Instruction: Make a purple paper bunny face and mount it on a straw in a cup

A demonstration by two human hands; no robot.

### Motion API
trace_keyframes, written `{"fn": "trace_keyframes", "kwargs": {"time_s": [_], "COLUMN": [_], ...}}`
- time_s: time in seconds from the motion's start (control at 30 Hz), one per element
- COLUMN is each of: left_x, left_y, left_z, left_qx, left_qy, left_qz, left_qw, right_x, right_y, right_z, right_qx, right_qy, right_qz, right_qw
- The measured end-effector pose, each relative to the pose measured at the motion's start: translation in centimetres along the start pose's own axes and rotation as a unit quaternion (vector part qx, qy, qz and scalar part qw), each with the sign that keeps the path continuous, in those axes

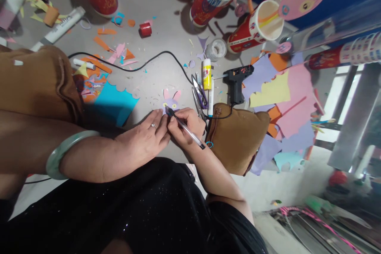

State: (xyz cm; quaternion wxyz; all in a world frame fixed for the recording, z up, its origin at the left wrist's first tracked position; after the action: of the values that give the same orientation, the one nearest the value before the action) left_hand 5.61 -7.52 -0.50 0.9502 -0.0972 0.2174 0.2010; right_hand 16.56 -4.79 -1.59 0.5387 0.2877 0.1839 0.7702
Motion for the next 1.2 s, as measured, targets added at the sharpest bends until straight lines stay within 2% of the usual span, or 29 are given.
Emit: {"fn": "trace_keyframes", "kwargs": {"time_s": [0.17, 0.43, 0.53, 0.67, 0.77, 1.03, 1.2], "left_x": [0.0, 0.0, 0.0, 0.1, 0.1, 0.1, 0.0], "left_y": [0.3, 0.3, 0.3, 0.1, 0.0, 0.5, 0.3], "left_z": [0.1, 0.3, 0.5, 0.1, 0.2, 0.9, 0.6], "left_qx": [-0.028, 0.004, -0.004, 0.018, 0.021, 0.013, 0.027], "left_qy": [0.005, 0.044, 0.036, 0.066, 0.062, 0.078, 0.091], "left_qz": [0.01, 0.006, 0.003, -0.009, -0.015, -0.017, -0.018], "left_qw": [1.0, 0.999, 0.999, 0.998, 0.998, 0.997, 0.995], "right_x": [-0.3, -1.1, -1.3, -1.4, -1.4, -1.2, -1.3], "right_y": [-0.3, -1.6, -2.1, -2.3, -2.5, -2.1, -2.3], "right_z": [-0.1, 1.0, 0.9, 0.7, 0.7, 0.8, 0.6], "right_qx": [0.013, -0.011, -0.001, 0.011, 0.004, 0.009, 0.01], "right_qy": [-0.01, -0.087, -0.077, -0.07, -0.068, -0.07, -0.064], "right_qz": [0.004, -0.033, -0.053, -0.054, -0.062, -0.051, -0.062], "right_qw": [1.0, 0.996, 0.996, 0.996, 0.996, 0.996, 0.996]}}
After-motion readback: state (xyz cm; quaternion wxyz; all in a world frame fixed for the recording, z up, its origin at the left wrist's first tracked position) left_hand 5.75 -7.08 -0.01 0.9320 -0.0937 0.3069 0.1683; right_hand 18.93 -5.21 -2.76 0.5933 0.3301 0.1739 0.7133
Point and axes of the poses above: each hand's wrist, its own x-axis towards the middle knuckle, its own z-axis out of the back of the hand, y = z × x, the point moved 7 cm from there along x, towards the middle knuckle, and after that the axes turned 13 degrees about y, right-handed, at the moved point
